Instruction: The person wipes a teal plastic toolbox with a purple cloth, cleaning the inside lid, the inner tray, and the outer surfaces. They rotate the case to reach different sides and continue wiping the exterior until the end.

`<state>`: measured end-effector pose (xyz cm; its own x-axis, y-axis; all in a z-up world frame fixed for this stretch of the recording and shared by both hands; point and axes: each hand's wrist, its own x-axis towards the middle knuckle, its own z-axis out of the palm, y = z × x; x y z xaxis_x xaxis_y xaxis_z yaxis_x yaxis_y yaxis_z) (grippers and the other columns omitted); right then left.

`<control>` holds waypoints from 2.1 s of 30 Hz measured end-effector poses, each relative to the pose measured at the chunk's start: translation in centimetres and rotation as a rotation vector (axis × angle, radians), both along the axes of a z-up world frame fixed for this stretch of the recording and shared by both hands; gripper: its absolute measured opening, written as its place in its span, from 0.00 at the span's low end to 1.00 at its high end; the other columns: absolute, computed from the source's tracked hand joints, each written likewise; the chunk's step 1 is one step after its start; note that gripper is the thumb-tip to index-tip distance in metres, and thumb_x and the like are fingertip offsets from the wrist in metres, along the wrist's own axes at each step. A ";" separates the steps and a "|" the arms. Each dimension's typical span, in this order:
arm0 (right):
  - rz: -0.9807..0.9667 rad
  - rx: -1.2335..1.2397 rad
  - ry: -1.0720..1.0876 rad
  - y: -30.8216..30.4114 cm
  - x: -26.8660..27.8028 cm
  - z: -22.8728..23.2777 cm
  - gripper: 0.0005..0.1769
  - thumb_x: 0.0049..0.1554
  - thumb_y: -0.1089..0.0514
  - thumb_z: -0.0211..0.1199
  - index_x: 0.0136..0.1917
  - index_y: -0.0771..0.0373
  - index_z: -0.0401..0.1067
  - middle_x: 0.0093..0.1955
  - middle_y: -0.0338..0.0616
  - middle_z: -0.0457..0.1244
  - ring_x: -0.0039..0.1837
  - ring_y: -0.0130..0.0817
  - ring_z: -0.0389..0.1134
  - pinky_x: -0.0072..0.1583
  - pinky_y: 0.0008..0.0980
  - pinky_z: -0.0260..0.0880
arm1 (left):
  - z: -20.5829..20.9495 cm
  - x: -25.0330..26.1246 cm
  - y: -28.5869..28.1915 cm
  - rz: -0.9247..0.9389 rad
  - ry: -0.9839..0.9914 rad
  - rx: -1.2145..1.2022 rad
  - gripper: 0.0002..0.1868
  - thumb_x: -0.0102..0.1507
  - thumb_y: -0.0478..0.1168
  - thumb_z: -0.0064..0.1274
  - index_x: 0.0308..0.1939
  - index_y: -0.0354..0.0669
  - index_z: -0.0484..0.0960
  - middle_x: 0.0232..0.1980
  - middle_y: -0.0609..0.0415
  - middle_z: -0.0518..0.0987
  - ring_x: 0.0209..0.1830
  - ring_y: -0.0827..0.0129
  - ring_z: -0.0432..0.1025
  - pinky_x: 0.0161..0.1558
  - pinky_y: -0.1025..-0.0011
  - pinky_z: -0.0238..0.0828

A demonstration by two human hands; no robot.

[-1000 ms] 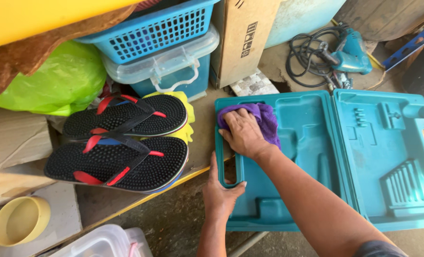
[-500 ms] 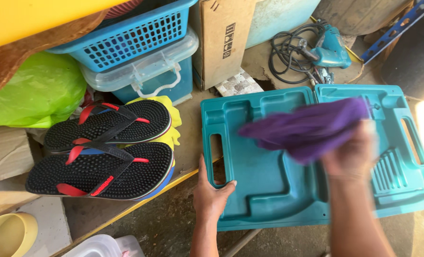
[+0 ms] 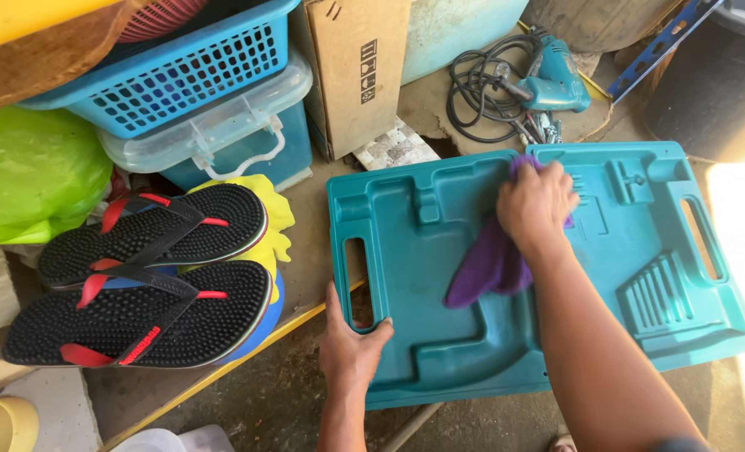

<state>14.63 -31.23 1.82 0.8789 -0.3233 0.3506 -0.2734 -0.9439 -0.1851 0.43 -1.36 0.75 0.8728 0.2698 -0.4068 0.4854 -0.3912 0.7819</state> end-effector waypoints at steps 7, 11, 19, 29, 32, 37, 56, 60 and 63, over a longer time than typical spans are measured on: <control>0.074 0.006 0.115 1.1 -1.9 -0.3 0.21 0.58 0.51 0.61 0.62 0.61 0.74 0.62 0.60 0.62 0.63 0.60 0.61 0.62 0.57 0.63 | 0.2 -0.1 0.0 0.019 0.032 -0.093 0.61 0.47 0.44 0.68 0.79 0.53 0.48 0.43 0.49 0.87 0.43 0.59 0.84 0.52 0.63 0.77; 0.395 -0.011 0.008 5.2 -5.4 -1.7 0.21 0.59 0.47 0.58 0.63 0.54 0.74 0.66 0.50 0.62 0.69 0.56 0.59 0.68 0.54 0.59 | -0.4 -0.2 0.2 0.018 -0.025 -0.086 0.61 0.46 0.44 0.69 0.79 0.51 0.50 0.44 0.48 0.87 0.43 0.59 0.84 0.51 0.63 0.78; 0.522 -0.471 0.167 5.7 -2.7 3.1 0.36 0.61 0.33 0.49 0.69 0.62 0.68 0.73 0.48 0.58 0.78 0.45 0.52 0.75 0.62 0.38 | -0.1 -0.3 0.0 0.041 -0.047 -0.160 0.59 0.47 0.42 0.69 0.78 0.47 0.52 0.44 0.46 0.88 0.42 0.62 0.85 0.49 0.67 0.79; 0.378 -0.718 0.458 5.5 -11.4 0.1 0.37 0.61 0.47 0.48 0.78 0.65 0.56 0.80 0.53 0.51 0.80 0.47 0.48 0.77 0.50 0.41 | 0.1 -0.6 0.3 0.072 -0.231 -0.309 0.56 0.47 0.38 0.71 0.77 0.44 0.58 0.59 0.44 0.83 0.53 0.63 0.81 0.56 0.67 0.77; 0.474 -0.432 0.364 8.2 -14.8 -1.4 0.30 0.58 0.50 0.52 0.72 0.63 0.61 0.76 0.55 0.55 0.77 0.57 0.50 0.74 0.55 0.46 | -0.2 -0.6 0.4 0.062 -0.231 -0.287 0.57 0.47 0.41 0.73 0.77 0.44 0.57 0.63 0.43 0.79 0.58 0.63 0.78 0.59 0.66 0.74; 0.740 -0.255 0.466 13.9 -17.4 -0.8 0.27 0.54 0.55 0.56 0.65 0.66 0.67 0.72 0.58 0.59 0.76 0.50 0.57 0.73 0.55 0.53 | -0.9 -0.7 0.6 0.039 -0.267 -0.229 0.57 0.47 0.44 0.75 0.76 0.43 0.60 0.65 0.40 0.78 0.62 0.59 0.75 0.62 0.65 0.69; 1.007 -0.405 1.192 9.3 -19.0 5.4 0.17 0.66 0.52 0.56 0.65 0.59 0.68 0.57 0.48 0.66 0.58 0.47 0.70 0.55 0.48 0.74 | -1.0 -1.3 -0.2 0.075 -0.240 -0.240 0.54 0.46 0.45 0.75 0.73 0.43 0.65 0.60 0.43 0.81 0.57 0.61 0.78 0.57 0.66 0.74; 0.236 -0.205 1.478 3.0 -16.0 11.7 0.23 0.55 0.33 0.65 0.54 0.47 0.80 0.53 0.36 0.72 0.58 0.32 0.75 0.59 0.38 0.75 | 0.3 -0.9 0.2 0.074 -0.337 -0.301 0.50 0.47 0.41 0.75 0.72 0.41 0.67 0.59 0.46 0.82 0.55 0.63 0.78 0.55 0.67 0.74; 0.119 -0.031 1.340 -1.7 -16.5 13.7 0.33 0.62 0.28 0.53 0.50 0.56 0.84 0.47 0.49 0.75 0.48 0.39 0.79 0.54 0.36 0.79 | 0.7 -1.1 0.2 0.101 -0.122 -0.366 0.53 0.48 0.42 0.72 0.75 0.47 0.63 0.54 0.48 0.83 0.49 0.64 0.80 0.50 0.66 0.79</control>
<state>-1.86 -32.93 15.54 0.5698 -0.2293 -0.7891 -0.1422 -0.9733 0.1801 -0.64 -1.19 1.40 0.8970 0.2135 -0.3870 0.4021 -0.0308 0.9151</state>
